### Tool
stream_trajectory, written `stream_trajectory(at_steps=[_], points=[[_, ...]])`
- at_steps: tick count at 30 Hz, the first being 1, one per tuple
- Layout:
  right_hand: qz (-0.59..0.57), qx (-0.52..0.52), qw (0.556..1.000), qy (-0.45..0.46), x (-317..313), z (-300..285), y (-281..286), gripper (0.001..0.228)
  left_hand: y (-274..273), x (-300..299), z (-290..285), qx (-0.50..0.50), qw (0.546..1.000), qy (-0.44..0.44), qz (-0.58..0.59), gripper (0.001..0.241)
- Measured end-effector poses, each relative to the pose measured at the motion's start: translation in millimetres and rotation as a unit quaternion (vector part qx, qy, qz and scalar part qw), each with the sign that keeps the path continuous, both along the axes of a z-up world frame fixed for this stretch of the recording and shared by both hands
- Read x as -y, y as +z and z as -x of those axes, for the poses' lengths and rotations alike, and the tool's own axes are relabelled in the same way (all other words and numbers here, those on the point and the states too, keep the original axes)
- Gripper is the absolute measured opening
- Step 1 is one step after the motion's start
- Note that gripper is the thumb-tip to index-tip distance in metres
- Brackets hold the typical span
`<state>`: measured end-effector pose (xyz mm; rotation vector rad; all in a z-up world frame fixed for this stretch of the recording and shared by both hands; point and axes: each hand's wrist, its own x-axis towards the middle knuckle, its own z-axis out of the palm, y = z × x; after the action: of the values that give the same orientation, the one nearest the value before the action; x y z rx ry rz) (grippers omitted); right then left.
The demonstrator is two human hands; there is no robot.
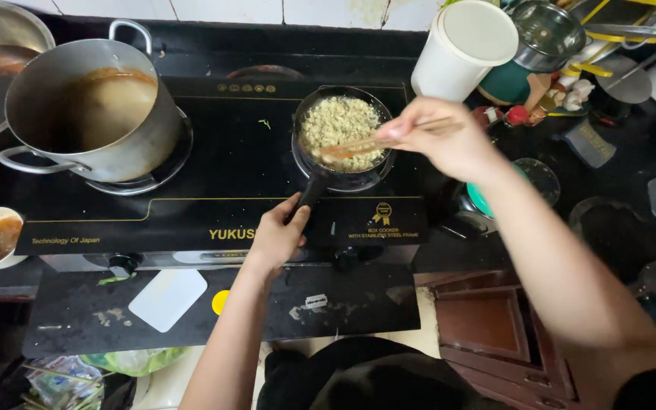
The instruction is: Stir-frying ingredients in a small pan on a gas stove.
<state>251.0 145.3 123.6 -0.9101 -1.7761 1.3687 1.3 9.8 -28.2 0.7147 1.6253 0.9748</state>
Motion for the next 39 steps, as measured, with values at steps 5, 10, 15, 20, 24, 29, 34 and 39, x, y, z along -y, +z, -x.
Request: stream_trajectory(at_steps=[5,10,15,20,24,29,34,39], points=[[-0.04,0.001,0.999,-0.03,-24.6,-6.9,-25.9,0.014,1.3,2.2,0.5,0.005,1.0,-0.001,-0.01,0.051],[-0.039,0.002,0.998,-0.049,0.1,-5.3,-18.9,0.01,24.1,7.7,0.0,0.007,1.0,-0.017,0.002,0.053],[-0.057,-0.029,0.993,-0.098,-17.0,7.1,-64.8,0.011,11.2,5.4,2.0,0.009,1.0,-0.017,-0.001,0.054],[-0.089,-0.036,0.991,-0.089,20.9,8.6,-37.1,0.011,1.2,2.9,3.8,0.002,1.0,-0.011,-0.001,0.053],[-0.157,0.014,0.987,-0.021,19.8,26.4,-53.2,0.023,-1.7,4.0,5.1,-0.014,1.0,-0.015,-0.001,0.051],[-0.175,0.03,0.975,-0.133,10.8,3.3,-53.7,0.019,16.0,7.3,7.6,-0.062,0.997,-0.046,-0.03,0.051],[-0.195,0.056,0.967,-0.152,23.5,1.4,-64.5,0.023,20.5,3.5,13.1,-0.143,0.984,-0.095,-0.039,0.051],[-0.232,0.051,0.971,-0.037,50.9,21.3,-70.0,0.031,7.4,0.4,21.7,-0.164,0.98,-0.103,-0.049,0.048]])
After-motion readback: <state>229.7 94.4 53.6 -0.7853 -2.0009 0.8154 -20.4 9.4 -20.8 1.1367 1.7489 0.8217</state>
